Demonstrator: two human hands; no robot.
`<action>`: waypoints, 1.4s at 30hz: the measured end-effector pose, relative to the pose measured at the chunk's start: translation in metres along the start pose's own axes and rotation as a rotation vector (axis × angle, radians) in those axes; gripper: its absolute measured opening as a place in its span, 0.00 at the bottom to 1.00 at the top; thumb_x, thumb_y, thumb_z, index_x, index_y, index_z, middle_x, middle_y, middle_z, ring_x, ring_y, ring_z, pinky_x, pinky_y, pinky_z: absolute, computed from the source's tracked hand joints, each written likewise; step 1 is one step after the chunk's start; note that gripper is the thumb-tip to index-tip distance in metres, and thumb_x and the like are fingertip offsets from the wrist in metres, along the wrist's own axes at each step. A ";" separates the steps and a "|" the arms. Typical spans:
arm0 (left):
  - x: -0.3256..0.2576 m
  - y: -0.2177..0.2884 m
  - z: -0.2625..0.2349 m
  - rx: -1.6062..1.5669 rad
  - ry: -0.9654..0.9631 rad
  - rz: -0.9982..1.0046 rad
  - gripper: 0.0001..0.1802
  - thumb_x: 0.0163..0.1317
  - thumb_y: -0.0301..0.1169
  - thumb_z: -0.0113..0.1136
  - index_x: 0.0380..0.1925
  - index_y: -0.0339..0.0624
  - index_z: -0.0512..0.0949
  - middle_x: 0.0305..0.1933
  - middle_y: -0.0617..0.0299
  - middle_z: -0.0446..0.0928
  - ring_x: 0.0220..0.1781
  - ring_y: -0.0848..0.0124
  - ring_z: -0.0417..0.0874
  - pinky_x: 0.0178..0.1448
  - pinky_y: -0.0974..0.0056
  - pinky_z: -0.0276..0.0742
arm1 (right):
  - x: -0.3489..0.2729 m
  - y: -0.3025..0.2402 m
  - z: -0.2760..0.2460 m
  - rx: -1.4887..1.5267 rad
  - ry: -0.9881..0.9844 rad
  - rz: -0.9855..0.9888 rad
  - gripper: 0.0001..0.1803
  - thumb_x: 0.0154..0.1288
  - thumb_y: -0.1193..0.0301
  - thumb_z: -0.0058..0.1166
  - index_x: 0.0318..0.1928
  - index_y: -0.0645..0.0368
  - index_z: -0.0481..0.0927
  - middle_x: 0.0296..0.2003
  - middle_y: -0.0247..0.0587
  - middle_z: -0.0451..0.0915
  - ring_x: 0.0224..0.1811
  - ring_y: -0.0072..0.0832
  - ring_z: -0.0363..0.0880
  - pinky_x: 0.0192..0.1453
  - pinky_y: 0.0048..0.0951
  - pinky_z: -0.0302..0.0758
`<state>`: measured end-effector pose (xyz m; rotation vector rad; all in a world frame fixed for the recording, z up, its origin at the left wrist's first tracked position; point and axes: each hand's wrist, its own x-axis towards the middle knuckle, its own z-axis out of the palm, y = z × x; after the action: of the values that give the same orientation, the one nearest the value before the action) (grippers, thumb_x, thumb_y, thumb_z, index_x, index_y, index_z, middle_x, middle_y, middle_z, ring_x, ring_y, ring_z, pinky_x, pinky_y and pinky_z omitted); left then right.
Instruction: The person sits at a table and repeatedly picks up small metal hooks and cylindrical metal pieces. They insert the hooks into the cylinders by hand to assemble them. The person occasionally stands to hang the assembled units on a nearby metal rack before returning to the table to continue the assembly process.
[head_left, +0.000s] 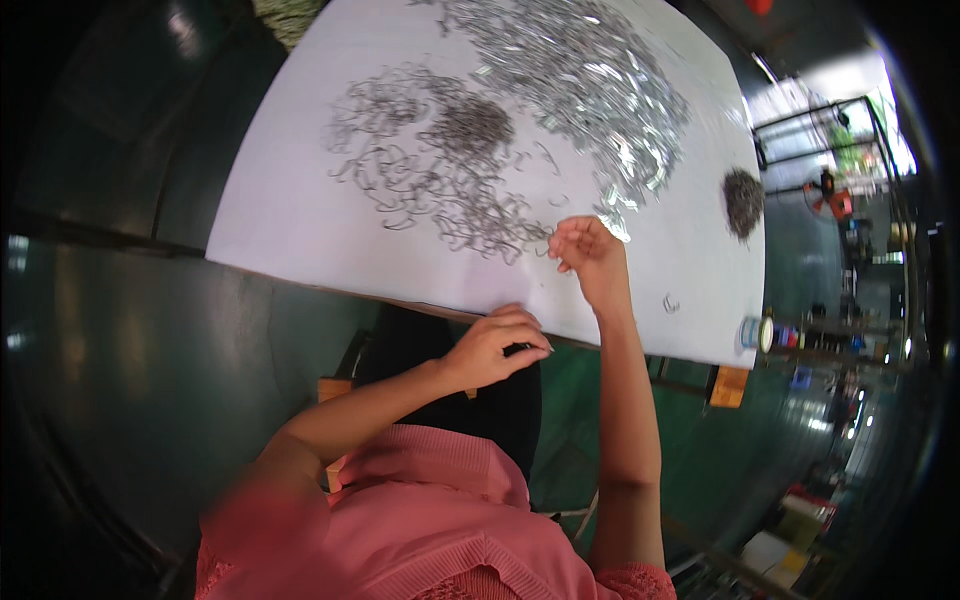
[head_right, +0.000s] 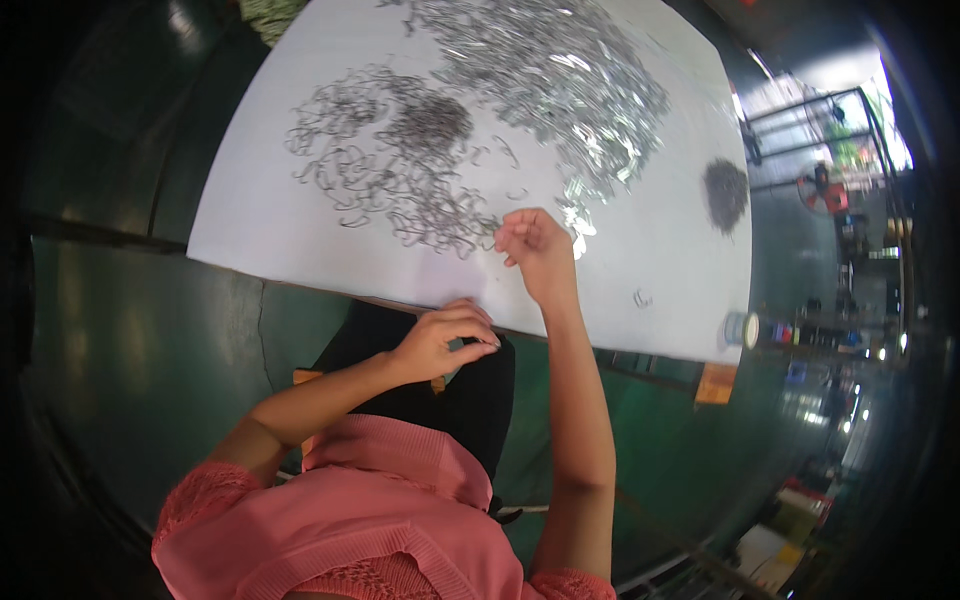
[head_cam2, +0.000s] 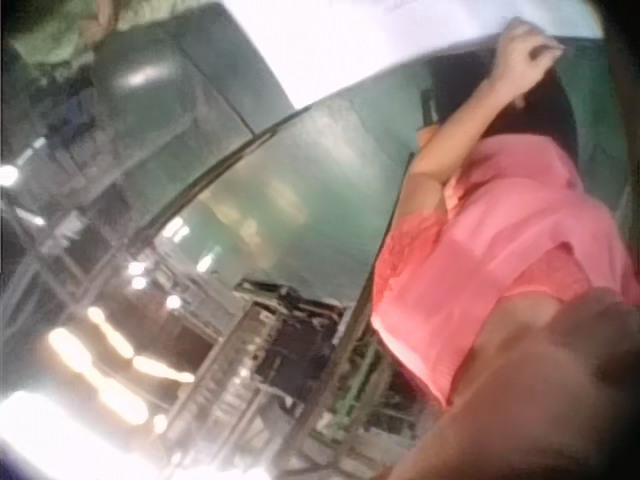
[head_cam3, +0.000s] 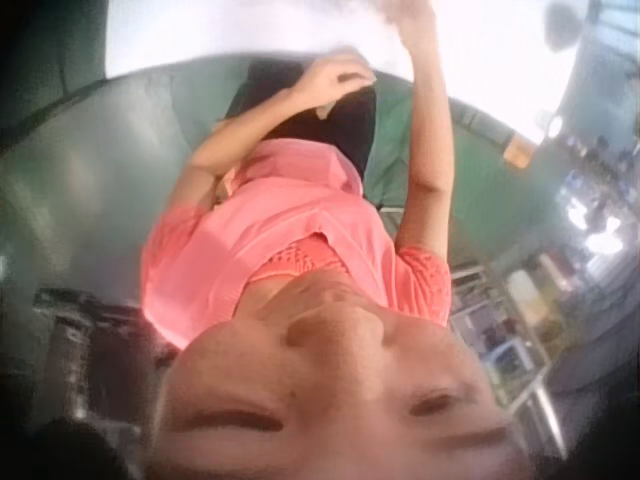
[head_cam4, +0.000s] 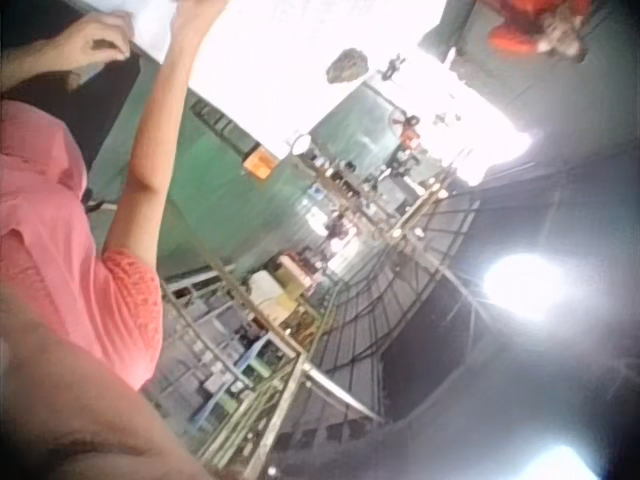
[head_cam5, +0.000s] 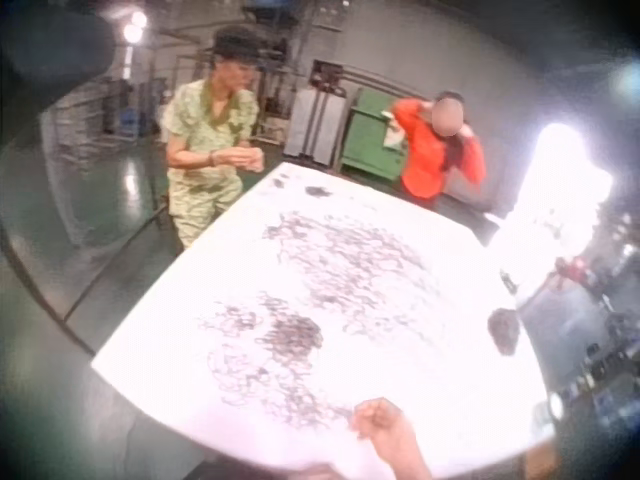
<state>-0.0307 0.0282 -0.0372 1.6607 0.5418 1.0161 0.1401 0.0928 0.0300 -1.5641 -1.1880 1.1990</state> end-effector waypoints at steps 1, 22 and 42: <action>0.000 0.002 0.001 0.008 0.003 -0.015 0.06 0.50 0.22 0.67 0.30 0.39 0.81 0.34 0.60 0.80 0.42 0.64 0.79 0.49 0.62 0.75 | -0.022 0.001 -0.006 0.064 0.037 0.033 0.12 0.59 0.78 0.58 0.43 0.66 0.74 0.32 0.39 0.80 0.32 0.22 0.79 0.32 0.20 0.74; 0.010 0.020 0.036 0.247 -0.075 0.093 0.08 0.53 0.24 0.64 0.34 0.40 0.80 0.35 0.59 0.79 0.42 0.61 0.78 0.51 0.59 0.70 | -0.175 0.032 0.008 0.413 0.632 -0.061 0.10 0.59 0.80 0.61 0.38 0.64 0.72 0.33 0.40 0.80 0.33 0.19 0.80 0.39 0.20 0.77; 0.161 -0.038 0.046 0.684 -0.112 -0.187 0.09 0.50 0.34 0.67 0.28 0.41 0.82 0.32 0.57 0.81 0.37 0.63 0.80 0.43 0.62 0.74 | -0.178 0.045 0.013 0.225 0.668 -0.220 0.10 0.60 0.86 0.56 0.36 0.62 0.69 0.36 0.41 0.79 0.37 0.21 0.79 0.42 0.20 0.77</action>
<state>0.0987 0.1396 -0.0190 2.1915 1.0262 0.6214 0.1181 -0.0892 0.0208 -1.4484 -0.7282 0.5650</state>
